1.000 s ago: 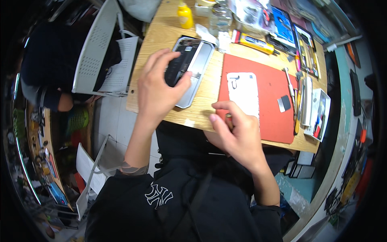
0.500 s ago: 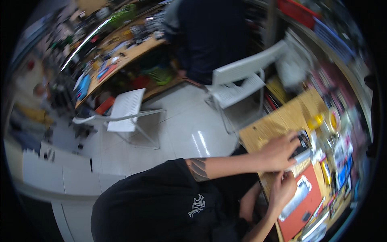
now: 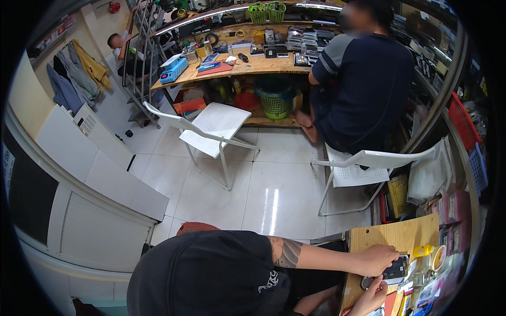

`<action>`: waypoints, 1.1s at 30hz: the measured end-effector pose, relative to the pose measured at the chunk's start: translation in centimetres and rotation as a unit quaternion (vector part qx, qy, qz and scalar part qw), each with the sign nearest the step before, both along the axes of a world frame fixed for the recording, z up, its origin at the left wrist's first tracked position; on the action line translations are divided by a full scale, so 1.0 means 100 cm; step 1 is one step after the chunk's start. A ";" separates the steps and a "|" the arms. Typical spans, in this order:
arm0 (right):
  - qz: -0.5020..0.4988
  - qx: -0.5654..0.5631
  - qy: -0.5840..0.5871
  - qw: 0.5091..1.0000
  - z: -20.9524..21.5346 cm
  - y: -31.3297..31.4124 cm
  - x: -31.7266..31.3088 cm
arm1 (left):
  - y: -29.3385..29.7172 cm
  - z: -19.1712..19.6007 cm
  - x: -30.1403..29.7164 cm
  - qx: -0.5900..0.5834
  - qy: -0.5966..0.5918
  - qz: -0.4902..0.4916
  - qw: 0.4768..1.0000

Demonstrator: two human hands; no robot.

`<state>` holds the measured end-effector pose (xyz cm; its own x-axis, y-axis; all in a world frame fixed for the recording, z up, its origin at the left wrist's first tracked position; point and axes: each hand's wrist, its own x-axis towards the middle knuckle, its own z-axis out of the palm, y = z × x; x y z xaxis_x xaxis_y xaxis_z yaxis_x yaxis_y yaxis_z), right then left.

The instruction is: The person applies adhesive to a smartphone back cover and aligns it with the phone chassis. They then use a small tool to adjust internal components and connectors inside the phone. The person handles multiple phone parts and tools on a cluttered workbench.

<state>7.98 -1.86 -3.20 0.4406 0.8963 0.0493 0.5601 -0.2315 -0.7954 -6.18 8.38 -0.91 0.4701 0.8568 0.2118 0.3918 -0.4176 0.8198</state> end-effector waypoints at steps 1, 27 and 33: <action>-0.007 -0.023 0.004 1.000 -0.008 0.002 0.006 | -0.001 0.002 0.001 0.012 -0.007 0.012 1.000; -0.092 0.080 0.284 0.951 0.045 -0.030 -0.036 | -0.010 0.022 -0.021 -0.012 -0.094 0.034 0.995; -0.073 0.085 0.279 0.954 0.056 -0.032 -0.038 | -0.014 0.028 -0.032 -0.104 -0.120 0.014 0.987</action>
